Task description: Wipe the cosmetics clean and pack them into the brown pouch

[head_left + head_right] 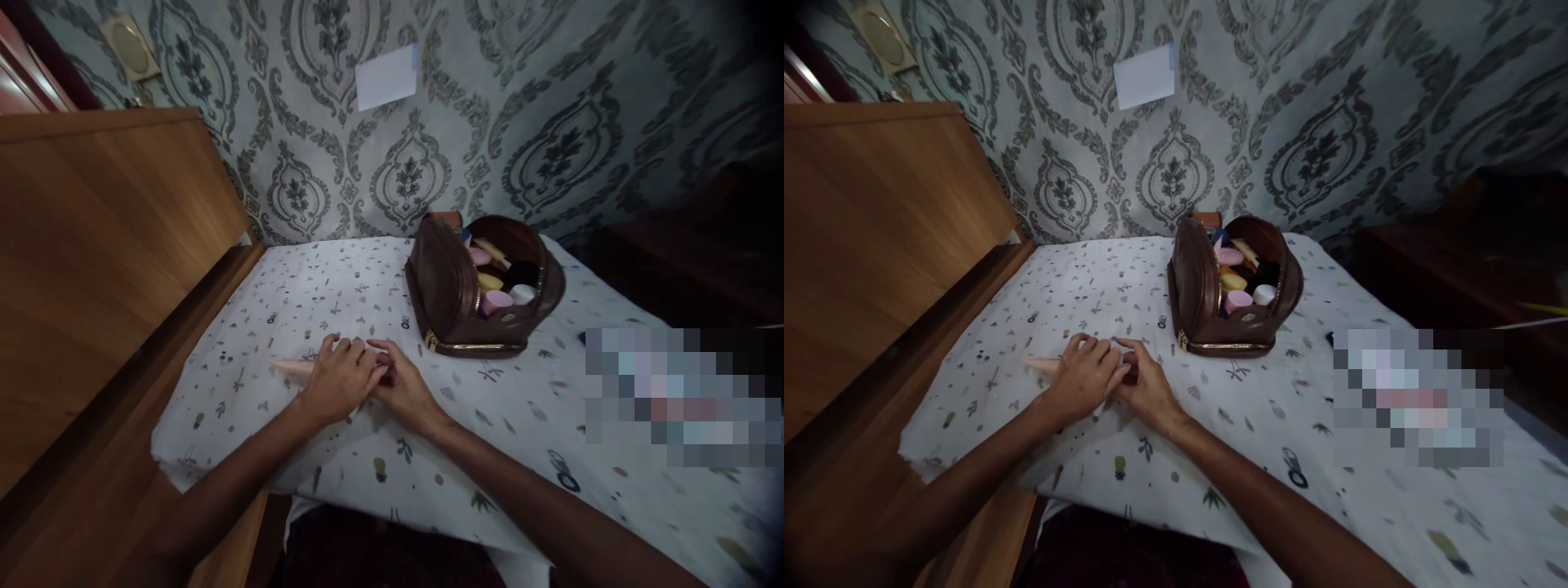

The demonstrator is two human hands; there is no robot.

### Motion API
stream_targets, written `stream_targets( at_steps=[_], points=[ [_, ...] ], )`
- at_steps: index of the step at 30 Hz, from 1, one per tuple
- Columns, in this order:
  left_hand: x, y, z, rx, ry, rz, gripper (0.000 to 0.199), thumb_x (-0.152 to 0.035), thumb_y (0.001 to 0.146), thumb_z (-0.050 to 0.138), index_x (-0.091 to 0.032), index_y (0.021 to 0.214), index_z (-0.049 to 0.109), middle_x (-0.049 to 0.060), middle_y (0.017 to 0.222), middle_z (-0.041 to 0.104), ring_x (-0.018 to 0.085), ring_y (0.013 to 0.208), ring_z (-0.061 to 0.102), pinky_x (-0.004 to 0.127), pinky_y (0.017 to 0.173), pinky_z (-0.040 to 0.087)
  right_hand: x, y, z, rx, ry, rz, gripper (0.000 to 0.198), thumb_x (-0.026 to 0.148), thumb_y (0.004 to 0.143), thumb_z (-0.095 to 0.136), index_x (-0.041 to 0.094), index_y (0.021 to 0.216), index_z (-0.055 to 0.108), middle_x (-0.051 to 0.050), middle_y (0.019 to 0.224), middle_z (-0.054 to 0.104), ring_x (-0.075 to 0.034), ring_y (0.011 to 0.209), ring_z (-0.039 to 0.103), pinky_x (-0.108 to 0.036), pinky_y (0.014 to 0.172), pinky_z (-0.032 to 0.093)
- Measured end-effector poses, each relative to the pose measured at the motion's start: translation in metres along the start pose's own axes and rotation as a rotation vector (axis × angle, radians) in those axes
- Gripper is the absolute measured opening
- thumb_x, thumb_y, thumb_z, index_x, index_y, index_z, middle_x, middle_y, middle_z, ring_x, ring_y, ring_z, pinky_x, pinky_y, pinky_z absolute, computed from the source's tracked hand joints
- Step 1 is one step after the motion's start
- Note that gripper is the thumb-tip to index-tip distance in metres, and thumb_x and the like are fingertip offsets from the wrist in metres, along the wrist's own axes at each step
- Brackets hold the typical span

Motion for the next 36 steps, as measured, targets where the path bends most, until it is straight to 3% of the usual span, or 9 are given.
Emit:
stream_targets(
  at_steps=[3,7,11,15,21,24,27,32,36],
  points=[
    [0.014,-0.010,0.003,0.040,0.027,-0.030,0.027,-0.035,0.102,0.043,-0.018,0.094,0.063,0.007,0.085,0.066,0.024,0.086,0.061,0.044,0.092,0.039,-0.002,0.002,-0.002,0.010,0.051,0.037,0.061,0.026,0.070,0.074,0.024,0.125,0.047,-0.003,0.101,0.068,-0.017,0.083,0.070,-0.034,0.078,0.057],
    [0.052,-0.040,0.006,0.128,0.048,-0.139,0.026,-0.033,0.101,0.044,-0.019,0.087,0.062,0.007,0.082,0.065,0.024,0.081,0.060,0.041,0.086,0.041,-0.002,0.003,-0.004,0.028,0.035,0.072,0.051,0.025,0.067,0.076,0.024,0.114,0.057,-0.006,0.110,0.069,-0.019,0.089,0.071,-0.034,0.081,0.057],
    [0.084,-0.074,0.004,0.171,0.027,-0.246,0.028,-0.032,0.101,0.043,-0.020,0.082,0.059,0.006,0.080,0.064,0.022,0.077,0.059,0.036,0.077,0.042,-0.001,0.001,-0.004,0.090,-0.012,0.112,0.035,0.033,0.072,0.076,0.022,0.103,0.063,-0.003,0.090,0.072,-0.019,0.083,0.070,-0.033,0.077,0.056],
    [0.095,-0.095,0.002,0.169,-0.044,-0.316,0.031,-0.030,0.102,0.038,-0.021,0.079,0.058,0.005,0.079,0.063,0.020,0.074,0.057,0.033,0.071,0.042,-0.001,0.002,-0.004,0.094,0.005,0.096,0.035,0.038,0.071,0.080,0.021,0.098,0.065,-0.002,0.087,0.071,-0.019,0.083,0.069,-0.033,0.077,0.057],
    [0.086,-0.093,0.000,0.174,0.028,-0.274,0.033,-0.029,0.103,0.038,-0.020,0.080,0.059,0.006,0.078,0.064,0.021,0.077,0.058,0.035,0.074,0.043,-0.012,0.005,-0.007,0.037,0.053,0.111,0.047,0.040,0.063,0.087,0.020,0.101,0.068,-0.004,0.095,0.068,-0.018,0.086,0.069,-0.036,0.084,0.059],
    [0.078,-0.086,-0.001,0.195,0.114,-0.192,0.033,-0.030,0.103,0.040,-0.020,0.079,0.061,0.007,0.076,0.065,0.023,0.077,0.058,0.036,0.074,0.043,-0.010,0.006,-0.007,0.041,0.062,0.052,0.043,0.039,0.060,0.089,0.020,0.094,0.071,-0.006,0.111,0.063,-0.019,0.095,0.069,-0.038,0.092,0.058],
    [0.070,-0.078,-0.002,0.205,0.134,-0.176,0.034,-0.030,0.102,0.041,-0.019,0.078,0.062,0.008,0.074,0.065,0.024,0.076,0.059,0.036,0.072,0.042,-0.003,0.004,-0.006,0.086,0.062,0.055,0.037,0.033,0.065,0.085,0.021,0.097,0.071,-0.005,0.110,0.065,-0.020,0.099,0.070,-0.040,0.095,0.056],
    [0.054,-0.055,-0.007,0.174,0.055,-0.261,0.036,-0.032,0.103,0.040,-0.019,0.077,0.061,0.007,0.071,0.065,0.023,0.071,0.058,0.035,0.067,0.041,0.003,-0.001,-0.003,0.137,-0.034,0.103,0.032,0.026,0.073,0.076,0.021,0.103,0.067,-0.002,0.092,0.072,-0.019,0.088,0.069,-0.038,0.085,0.056],
    [0.024,-0.031,-0.004,0.144,-0.060,-0.229,0.030,-0.039,0.103,0.039,-0.019,0.097,0.060,0.007,0.090,0.068,0.023,0.085,0.060,0.035,0.074,0.044,-0.001,0.001,-0.004,0.084,-0.111,0.083,0.040,0.022,0.068,0.075,0.021,0.106,0.062,0.000,0.088,0.071,-0.017,0.078,0.066,-0.032,0.074,0.053]
  ],
)
Point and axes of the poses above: each hand's wrist, its own y-axis towards the middle knuckle, its own z-axis out of the palm, x = y × z, the point moved 3 cm from there along y, towards the middle knuckle
